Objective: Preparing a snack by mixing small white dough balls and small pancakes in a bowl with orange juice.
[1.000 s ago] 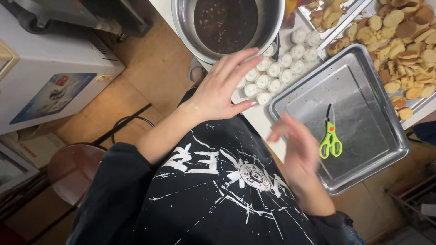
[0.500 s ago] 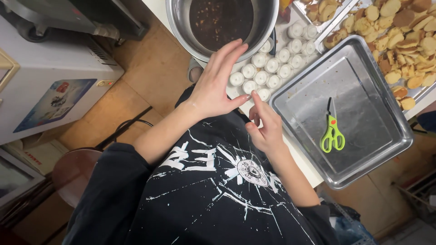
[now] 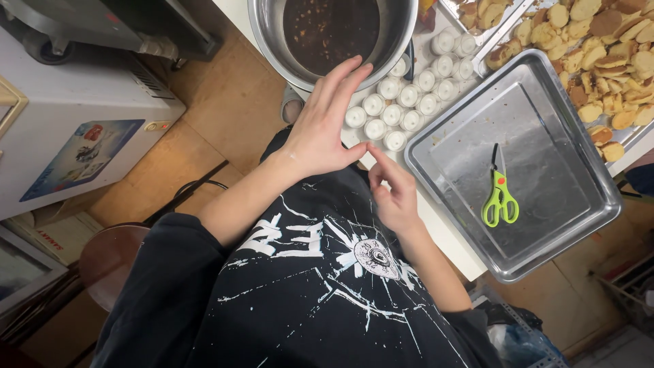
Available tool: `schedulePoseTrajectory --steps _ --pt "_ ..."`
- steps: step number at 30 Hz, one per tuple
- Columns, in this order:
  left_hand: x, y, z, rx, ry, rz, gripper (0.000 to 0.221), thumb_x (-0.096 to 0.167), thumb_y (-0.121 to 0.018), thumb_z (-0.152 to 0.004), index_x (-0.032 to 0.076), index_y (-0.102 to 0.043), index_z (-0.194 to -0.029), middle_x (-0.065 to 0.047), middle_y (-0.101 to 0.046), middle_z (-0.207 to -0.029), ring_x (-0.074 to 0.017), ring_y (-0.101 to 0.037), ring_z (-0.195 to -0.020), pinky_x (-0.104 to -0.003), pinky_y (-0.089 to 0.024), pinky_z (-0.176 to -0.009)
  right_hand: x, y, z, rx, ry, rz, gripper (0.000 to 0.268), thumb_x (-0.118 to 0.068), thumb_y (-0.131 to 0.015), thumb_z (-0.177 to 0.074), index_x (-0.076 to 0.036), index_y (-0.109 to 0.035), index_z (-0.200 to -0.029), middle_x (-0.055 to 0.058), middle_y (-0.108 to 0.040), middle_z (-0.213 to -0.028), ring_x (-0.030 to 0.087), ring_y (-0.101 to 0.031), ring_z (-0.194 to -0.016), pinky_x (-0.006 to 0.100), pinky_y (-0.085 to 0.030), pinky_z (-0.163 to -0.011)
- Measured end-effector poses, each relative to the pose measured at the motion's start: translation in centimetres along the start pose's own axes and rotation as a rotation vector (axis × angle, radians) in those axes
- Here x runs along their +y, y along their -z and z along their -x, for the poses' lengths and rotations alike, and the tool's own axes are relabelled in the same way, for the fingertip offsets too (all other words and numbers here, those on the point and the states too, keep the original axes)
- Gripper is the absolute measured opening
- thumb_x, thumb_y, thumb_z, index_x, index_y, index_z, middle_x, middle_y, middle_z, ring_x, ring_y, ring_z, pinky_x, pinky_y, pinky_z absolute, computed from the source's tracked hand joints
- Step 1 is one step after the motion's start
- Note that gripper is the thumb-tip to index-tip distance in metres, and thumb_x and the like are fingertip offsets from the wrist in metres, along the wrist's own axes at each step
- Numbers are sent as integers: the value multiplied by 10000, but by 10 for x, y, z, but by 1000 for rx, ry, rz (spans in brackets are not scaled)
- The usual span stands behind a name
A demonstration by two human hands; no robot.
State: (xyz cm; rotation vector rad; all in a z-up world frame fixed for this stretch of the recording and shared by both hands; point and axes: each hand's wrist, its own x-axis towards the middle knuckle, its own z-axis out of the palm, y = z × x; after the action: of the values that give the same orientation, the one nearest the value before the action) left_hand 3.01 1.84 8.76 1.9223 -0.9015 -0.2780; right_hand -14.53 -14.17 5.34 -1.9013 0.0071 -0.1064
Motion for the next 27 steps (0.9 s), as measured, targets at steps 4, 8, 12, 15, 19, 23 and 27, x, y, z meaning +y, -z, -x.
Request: schedulePoseTrajectory --steps 4,8,12,15,19,23,27 --pt "0 1 3 12 10 15 1027 211 -923 -774 81 -315 -1592 -159 -306 -1630 -399 -387 -1492 -465 -394 -1238 5 -2 12 98 -333 -694 751 -624 -528 -1050 20 -550 -1436 20 -461 -807 149 -445 -676 315 -439 -656" --pt "-4 -1 4 27 15 56 983 193 -915 -786 70 -344 -1577 -172 -323 -1624 -402 -381 -1508 -460 -390 -1245 -49 20 15 22 -376 -1369 872 -753 -417 -992 6 -595 -1384 18 -487 -841 170 -437 -689 346 -408 -644" --pt "-7 -4 8 28 11 67 924 193 -918 -817 63 -383 -1559 -172 -363 -1615 -389 -391 -1515 -457 -379 -1257 -139 63 14 -232 -47 -1196 746 -758 -459 -990 -25 -587 -1055 70 -500 -826 183 -450 -717 342 -400 -654" --pt "-10 -10 7 68 -42 75 866 163 -905 -837 54 -407 -1537 -158 -384 -1598 -370 -426 -1495 -455 -400 -1248 -164 80 6 -264 262 -977 500 -490 -408 -1053 -23 -509 -906 102 -540 -789 245 -547 -665 408 -492 -583" --pt "-33 -31 25 47 108 208 698 107 -836 -906 68 -479 -1504 -117 -489 -1551 -258 -576 -1318 -372 -517 -1087 -164 80 10 -387 526 -989 304 -122 -427 -1071 -79 -433 -770 119 -558 -789 272 -595 -606 420 -518 -498" --pt "-83 -72 60 -187 344 230 663 176 -795 -900 91 -486 -1480 -97 -574 -1470 -251 -633 -1259 -372 -533 -1080 -162 84 13 -394 584 -1000 312 -59 -420 -1079 -71 -430 -767 119 -526 -802 270 -583 -625 411 -519 -517" --pt "-122 -99 54 -184 139 -64 888 197 -885 -785 35 -370 -1490 -209 -435 -1483 -413 -436 -1371 -483 -397 -1134 -159 83 21 -392 608 -1016 309 -58 -418 -1089 -51 -459 -784 125 -493 -816 285 -569 -651 420 -531 -553"
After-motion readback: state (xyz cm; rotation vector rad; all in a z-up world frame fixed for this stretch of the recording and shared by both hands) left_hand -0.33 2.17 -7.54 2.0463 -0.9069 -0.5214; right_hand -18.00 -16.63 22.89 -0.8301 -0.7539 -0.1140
